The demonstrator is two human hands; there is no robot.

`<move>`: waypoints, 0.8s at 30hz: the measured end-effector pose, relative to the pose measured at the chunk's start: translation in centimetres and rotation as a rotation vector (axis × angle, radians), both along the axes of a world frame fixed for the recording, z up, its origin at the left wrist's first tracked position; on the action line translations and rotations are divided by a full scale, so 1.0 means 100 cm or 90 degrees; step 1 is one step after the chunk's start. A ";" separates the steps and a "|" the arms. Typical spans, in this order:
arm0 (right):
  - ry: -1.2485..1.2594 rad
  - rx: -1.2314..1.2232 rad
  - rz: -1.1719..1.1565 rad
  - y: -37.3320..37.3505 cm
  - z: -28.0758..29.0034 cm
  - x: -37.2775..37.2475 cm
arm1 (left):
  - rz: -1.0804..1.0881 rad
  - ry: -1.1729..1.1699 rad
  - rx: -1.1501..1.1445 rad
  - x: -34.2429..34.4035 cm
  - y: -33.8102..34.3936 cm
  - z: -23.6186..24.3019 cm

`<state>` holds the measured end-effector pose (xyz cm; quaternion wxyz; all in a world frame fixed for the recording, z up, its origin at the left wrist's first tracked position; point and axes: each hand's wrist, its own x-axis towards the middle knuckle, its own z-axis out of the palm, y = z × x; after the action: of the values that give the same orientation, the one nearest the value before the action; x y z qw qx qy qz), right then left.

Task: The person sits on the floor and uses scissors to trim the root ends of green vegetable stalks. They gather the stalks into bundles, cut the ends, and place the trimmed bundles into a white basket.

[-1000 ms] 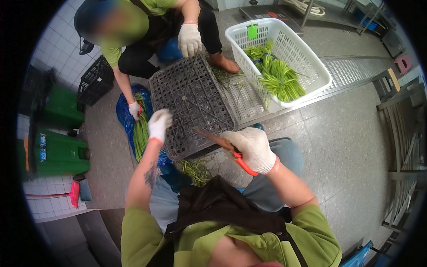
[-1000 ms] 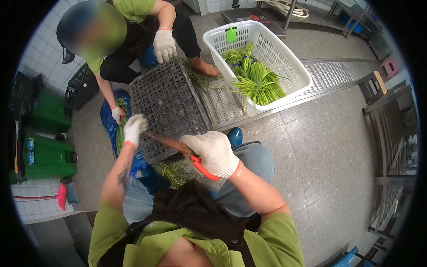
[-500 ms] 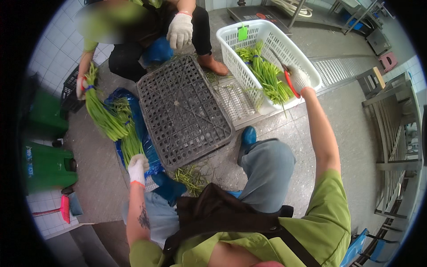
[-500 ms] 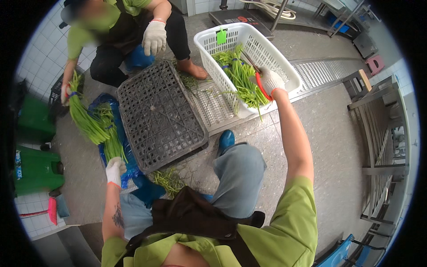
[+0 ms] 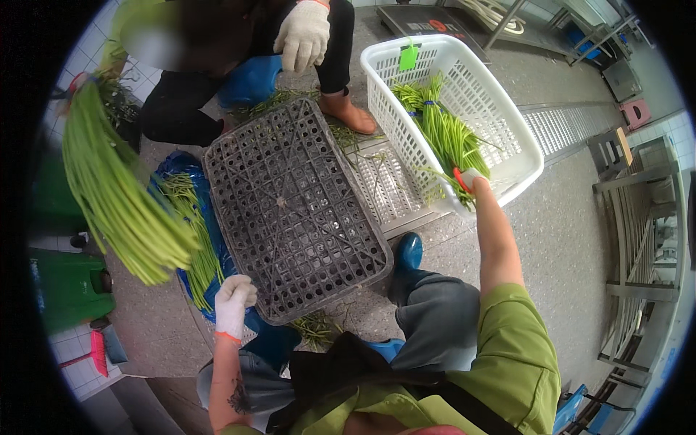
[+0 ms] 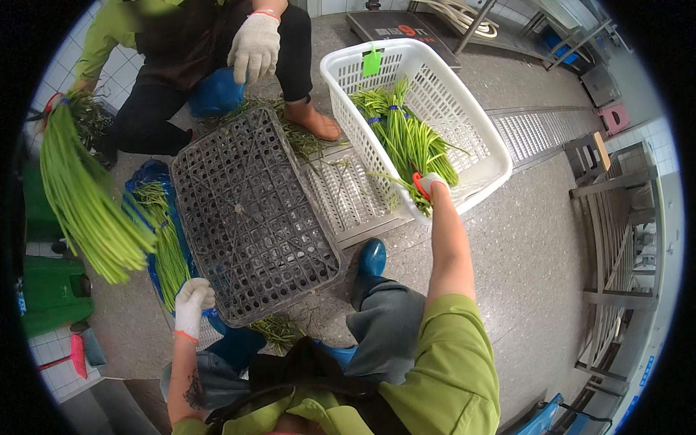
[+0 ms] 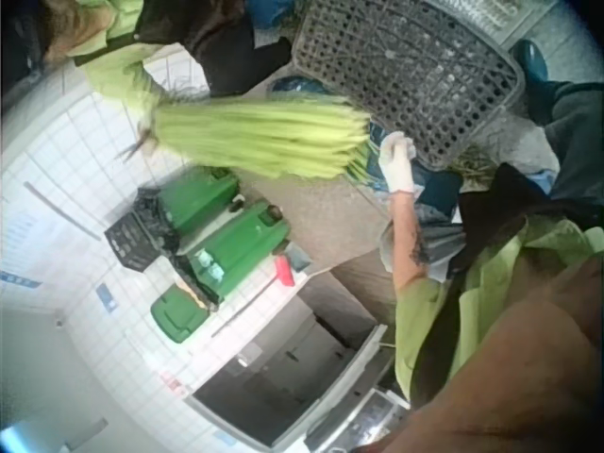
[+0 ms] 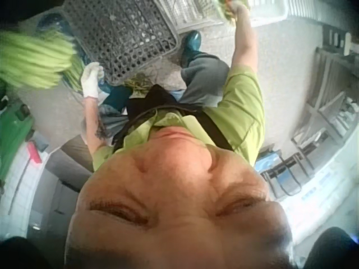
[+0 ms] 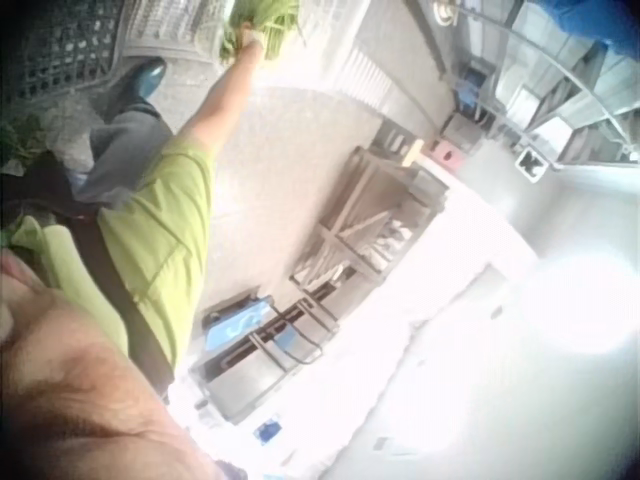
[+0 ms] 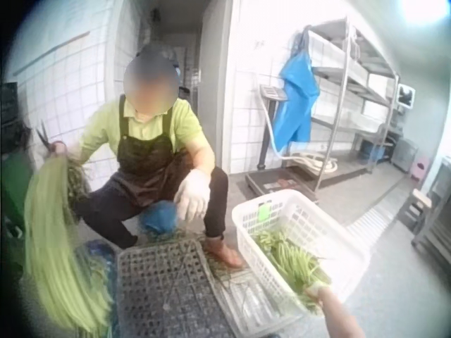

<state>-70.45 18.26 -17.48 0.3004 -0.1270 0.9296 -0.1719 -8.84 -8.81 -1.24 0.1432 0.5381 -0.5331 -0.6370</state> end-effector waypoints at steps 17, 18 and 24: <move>0.533 0.186 0.180 -0.003 0.317 -0.032 | -0.054 -0.006 0.001 -0.013 -0.002 -0.002; 0.547 0.165 0.174 -0.004 0.315 -0.034 | -0.059 -0.009 -0.001 -0.013 -0.002 -0.003; 0.576 0.149 0.177 -0.011 0.266 -0.014 | -0.126 -0.047 -0.021 -0.013 -0.003 0.000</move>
<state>-71.90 17.13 9.14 -0.1016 -0.2771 0.9542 0.0480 -10.10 -9.13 -1.27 0.0693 0.5035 -0.5990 -0.6188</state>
